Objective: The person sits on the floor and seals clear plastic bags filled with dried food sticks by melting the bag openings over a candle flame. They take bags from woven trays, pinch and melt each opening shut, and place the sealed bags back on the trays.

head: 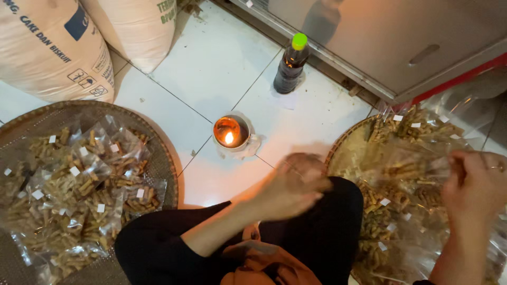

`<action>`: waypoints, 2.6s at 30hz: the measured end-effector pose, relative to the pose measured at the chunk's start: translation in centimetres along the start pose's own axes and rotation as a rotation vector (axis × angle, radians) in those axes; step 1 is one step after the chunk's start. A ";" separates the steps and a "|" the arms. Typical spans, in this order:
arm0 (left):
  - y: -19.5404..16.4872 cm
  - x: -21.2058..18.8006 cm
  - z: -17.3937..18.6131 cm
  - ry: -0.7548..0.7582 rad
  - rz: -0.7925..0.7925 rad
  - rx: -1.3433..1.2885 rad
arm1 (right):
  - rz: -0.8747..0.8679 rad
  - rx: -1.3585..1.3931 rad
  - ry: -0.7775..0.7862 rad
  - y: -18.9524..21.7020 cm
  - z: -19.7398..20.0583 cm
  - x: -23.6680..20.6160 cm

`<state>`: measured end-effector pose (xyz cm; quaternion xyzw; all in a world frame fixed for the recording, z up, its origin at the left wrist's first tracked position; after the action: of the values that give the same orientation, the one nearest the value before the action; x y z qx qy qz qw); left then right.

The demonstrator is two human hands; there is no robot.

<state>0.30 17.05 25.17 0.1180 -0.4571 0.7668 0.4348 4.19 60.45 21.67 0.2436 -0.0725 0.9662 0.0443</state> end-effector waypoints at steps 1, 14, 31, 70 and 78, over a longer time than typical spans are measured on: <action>2.3 -1.3 0.4 0.061 0.101 -0.082 | 0.068 0.026 -0.021 2.2 1.7 0.7; 9.2 -11.1 1.9 0.017 0.624 -0.601 | 0.695 0.785 -0.131 32.2 11.2 6.8; 8.5 -13.8 4.9 -0.302 0.469 -0.484 | 0.267 1.334 0.863 38.1 -2.8 1.4; 17.6 -19.7 3.5 -0.332 0.934 -0.562 | 0.348 1.402 1.053 39.9 -7.7 2.2; 19.3 -20.5 4.3 -0.310 0.771 -0.739 | 0.184 1.558 1.041 40.4 -7.8 3.0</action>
<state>-3.47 -1.79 4.14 -0.1070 -0.7644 0.6327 0.0627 -6.94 22.06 11.50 -0.2647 0.6042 0.7294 -0.1810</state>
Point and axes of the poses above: each hand's wrist, its own x-axis towards the middle knuckle, its own z-axis out of the back of the hand, y = z × x, the point moved 4 cm from there along x, towards the middle knuckle
